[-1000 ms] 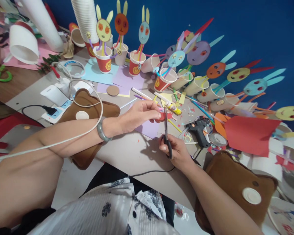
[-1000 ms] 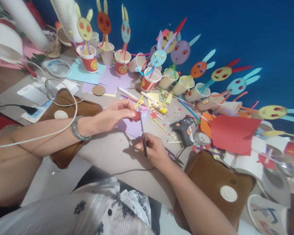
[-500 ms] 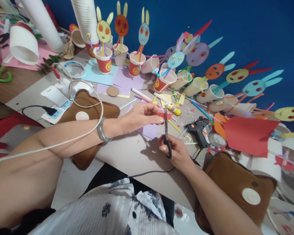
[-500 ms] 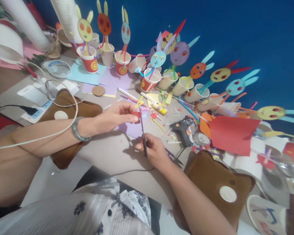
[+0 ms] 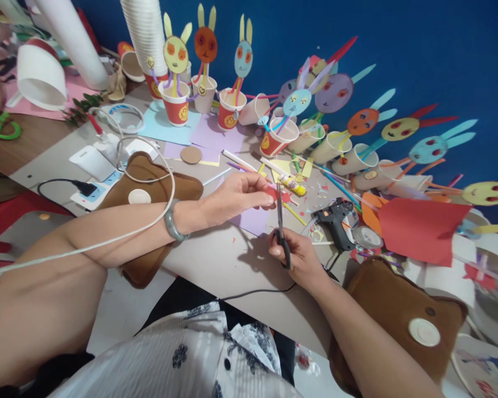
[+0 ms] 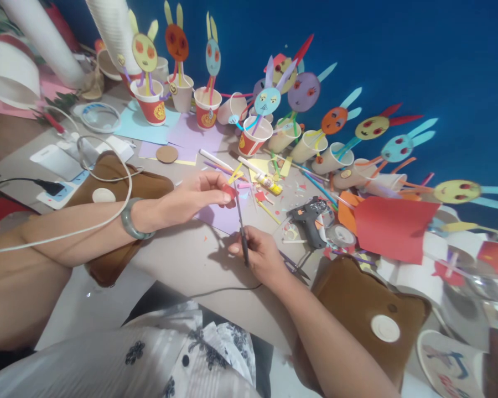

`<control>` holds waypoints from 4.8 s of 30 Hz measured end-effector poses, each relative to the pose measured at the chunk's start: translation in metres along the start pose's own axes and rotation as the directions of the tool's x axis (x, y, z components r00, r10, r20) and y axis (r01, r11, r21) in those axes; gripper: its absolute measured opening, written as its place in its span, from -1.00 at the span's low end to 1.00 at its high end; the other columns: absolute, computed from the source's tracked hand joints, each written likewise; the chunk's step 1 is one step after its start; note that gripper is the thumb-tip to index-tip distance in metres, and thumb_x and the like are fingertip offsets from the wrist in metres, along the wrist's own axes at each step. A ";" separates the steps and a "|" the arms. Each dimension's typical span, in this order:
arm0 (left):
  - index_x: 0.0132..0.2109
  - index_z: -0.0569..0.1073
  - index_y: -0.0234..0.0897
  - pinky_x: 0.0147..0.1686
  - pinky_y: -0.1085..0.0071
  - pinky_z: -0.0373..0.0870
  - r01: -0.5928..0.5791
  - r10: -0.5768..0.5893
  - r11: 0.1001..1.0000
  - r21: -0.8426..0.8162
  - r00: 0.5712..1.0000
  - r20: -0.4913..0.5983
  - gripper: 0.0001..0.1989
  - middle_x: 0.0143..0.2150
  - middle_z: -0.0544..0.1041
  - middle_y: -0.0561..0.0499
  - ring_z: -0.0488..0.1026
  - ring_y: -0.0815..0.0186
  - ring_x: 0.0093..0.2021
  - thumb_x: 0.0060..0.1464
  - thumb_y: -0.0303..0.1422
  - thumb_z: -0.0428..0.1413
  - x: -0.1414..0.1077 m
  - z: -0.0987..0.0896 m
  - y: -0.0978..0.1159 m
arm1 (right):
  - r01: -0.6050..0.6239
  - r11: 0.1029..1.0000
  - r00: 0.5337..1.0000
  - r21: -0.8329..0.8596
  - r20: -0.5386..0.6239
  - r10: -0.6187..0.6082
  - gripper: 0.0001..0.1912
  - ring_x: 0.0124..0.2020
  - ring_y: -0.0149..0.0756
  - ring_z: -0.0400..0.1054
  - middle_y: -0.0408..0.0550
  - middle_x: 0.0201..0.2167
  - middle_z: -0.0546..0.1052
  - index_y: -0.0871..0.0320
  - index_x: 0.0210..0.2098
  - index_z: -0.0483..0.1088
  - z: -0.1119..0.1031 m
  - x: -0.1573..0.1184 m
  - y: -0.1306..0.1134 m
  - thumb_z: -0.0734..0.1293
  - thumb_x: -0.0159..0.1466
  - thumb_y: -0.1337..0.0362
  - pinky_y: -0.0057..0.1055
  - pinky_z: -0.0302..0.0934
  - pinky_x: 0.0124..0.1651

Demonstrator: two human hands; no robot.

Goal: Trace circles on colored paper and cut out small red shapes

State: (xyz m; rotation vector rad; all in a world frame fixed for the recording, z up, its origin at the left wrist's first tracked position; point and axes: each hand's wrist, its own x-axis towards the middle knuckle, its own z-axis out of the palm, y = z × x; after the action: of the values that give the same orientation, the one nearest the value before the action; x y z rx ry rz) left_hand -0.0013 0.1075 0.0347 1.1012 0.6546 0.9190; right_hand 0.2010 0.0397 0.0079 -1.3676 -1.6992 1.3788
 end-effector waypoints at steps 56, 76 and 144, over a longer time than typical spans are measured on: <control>-0.40 0.42 -0.34 -0.27 0.47 0.36 -0.023 0.023 1.000 0.020 1.000 -0.020 -0.88 -0.43 0.54 0.05 0.46 0.45 -0.35 0.01 -0.43 0.23 -0.002 0.000 0.000 | 0.001 1.000 1.000 0.009 -0.003 -0.001 -0.37 -0.57 -0.42 0.10 -0.19 -0.63 0.32 0.13 -0.57 0.29 0.000 0.001 -0.002 0.42 0.04 -0.33 -0.43 0.07 -0.47; -0.39 0.40 -0.34 -0.27 0.48 0.37 -0.034 0.035 0.998 0.043 0.999 -0.040 -0.91 -0.44 0.54 0.04 0.46 0.46 -0.37 0.05 -0.45 0.17 -0.002 0.001 0.002 | 0.004 1.000 1.000 0.021 -0.013 -0.004 -0.38 -0.56 -0.43 0.11 -0.19 -0.62 0.32 0.13 -0.57 0.28 0.000 -0.001 0.001 0.42 0.05 -0.32 -0.44 0.09 -0.46; -0.42 0.40 -0.32 -0.23 0.46 0.39 -0.076 0.080 0.990 0.118 0.996 -0.027 -0.87 -0.43 0.51 0.05 0.45 0.45 -0.34 0.05 -0.39 0.16 -0.004 -0.001 0.006 | -0.006 0.999 1.000 -0.049 0.000 0.006 -0.38 -0.56 -0.43 0.07 -0.20 -0.64 0.30 0.13 -0.58 0.29 -0.003 0.000 0.002 0.41 0.04 -0.33 -0.42 0.02 -0.46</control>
State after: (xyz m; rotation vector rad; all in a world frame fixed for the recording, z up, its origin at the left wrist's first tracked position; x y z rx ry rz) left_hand -0.0055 0.1050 0.0403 1.2256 0.7029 0.9764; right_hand 0.2050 0.0408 0.0068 -1.3998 -1.7408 1.3491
